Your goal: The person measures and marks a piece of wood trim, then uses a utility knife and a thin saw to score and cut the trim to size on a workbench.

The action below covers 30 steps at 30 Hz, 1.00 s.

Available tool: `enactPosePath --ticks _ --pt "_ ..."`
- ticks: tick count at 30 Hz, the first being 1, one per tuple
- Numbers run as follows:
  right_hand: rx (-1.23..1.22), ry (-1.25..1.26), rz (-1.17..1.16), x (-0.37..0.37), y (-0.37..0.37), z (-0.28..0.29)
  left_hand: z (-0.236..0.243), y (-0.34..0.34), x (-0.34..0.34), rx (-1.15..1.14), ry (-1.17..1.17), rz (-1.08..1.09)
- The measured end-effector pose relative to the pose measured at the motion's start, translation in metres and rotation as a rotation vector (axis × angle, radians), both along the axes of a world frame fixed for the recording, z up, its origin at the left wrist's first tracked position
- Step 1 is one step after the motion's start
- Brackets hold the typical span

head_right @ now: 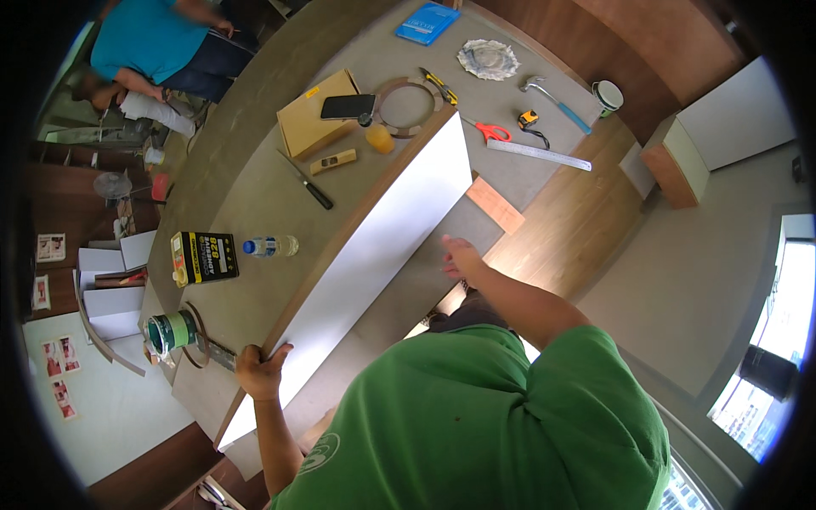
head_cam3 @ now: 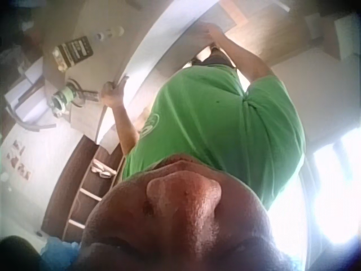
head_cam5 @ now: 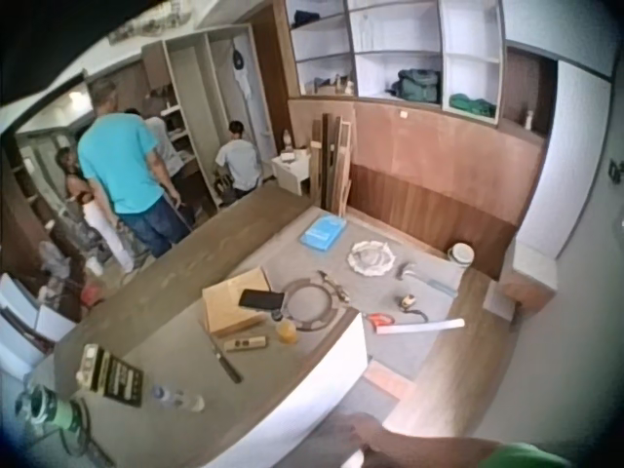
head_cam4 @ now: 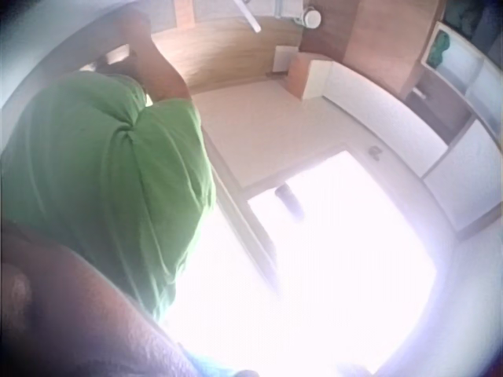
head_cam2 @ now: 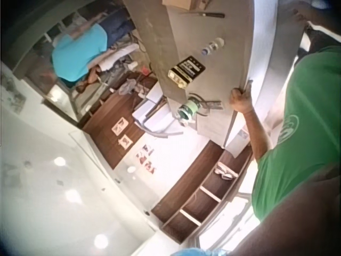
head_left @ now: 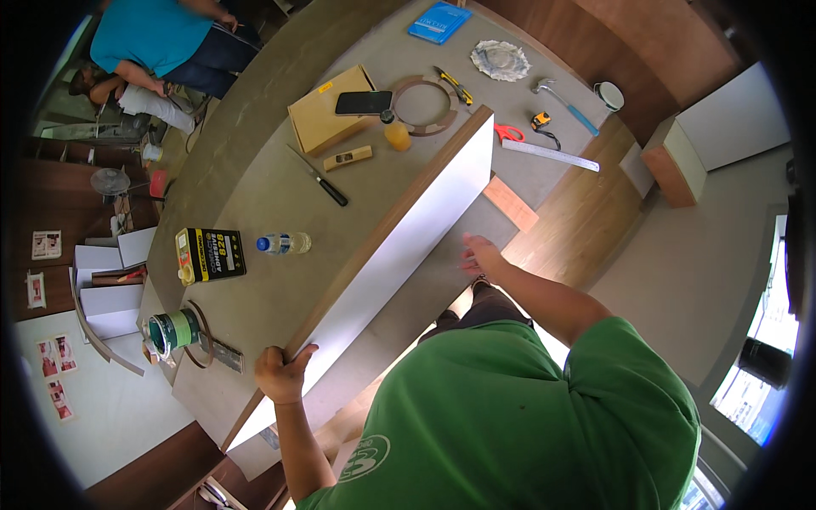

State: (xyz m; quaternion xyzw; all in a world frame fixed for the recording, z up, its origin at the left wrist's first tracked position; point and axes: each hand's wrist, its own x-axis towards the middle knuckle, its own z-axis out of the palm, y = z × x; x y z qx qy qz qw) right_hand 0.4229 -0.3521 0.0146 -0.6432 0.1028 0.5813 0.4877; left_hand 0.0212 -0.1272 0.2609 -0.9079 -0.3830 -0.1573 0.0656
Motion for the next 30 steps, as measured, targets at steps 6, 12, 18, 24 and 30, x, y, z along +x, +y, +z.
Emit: enactPosePath --ticks 6,12,18,24,30 --pt "-0.093 -0.229 0.097 0.012 -0.065 -0.013 0.001 -0.006 -0.007 0.012 -0.005 -0.01" --pt "-0.197 -0.416 0.248 0.008 -0.097 -0.002 -0.001 -0.011 -0.017 -0.037 -0.025 0.006" --pt "-0.225 -0.565 0.334 0.022 -0.118 0.0 0.017 -0.007 -0.003 -0.247 0.05 0.107" --pt "-0.145 -0.517 0.195 0.056 -0.117 0.006 0.049 -0.001 0.021 -0.338 0.195 0.145" --pt "0.244 -0.973 0.305 0.118 -0.069 0.01 0.053 -0.008 0.044 -0.453 0.169 0.201"
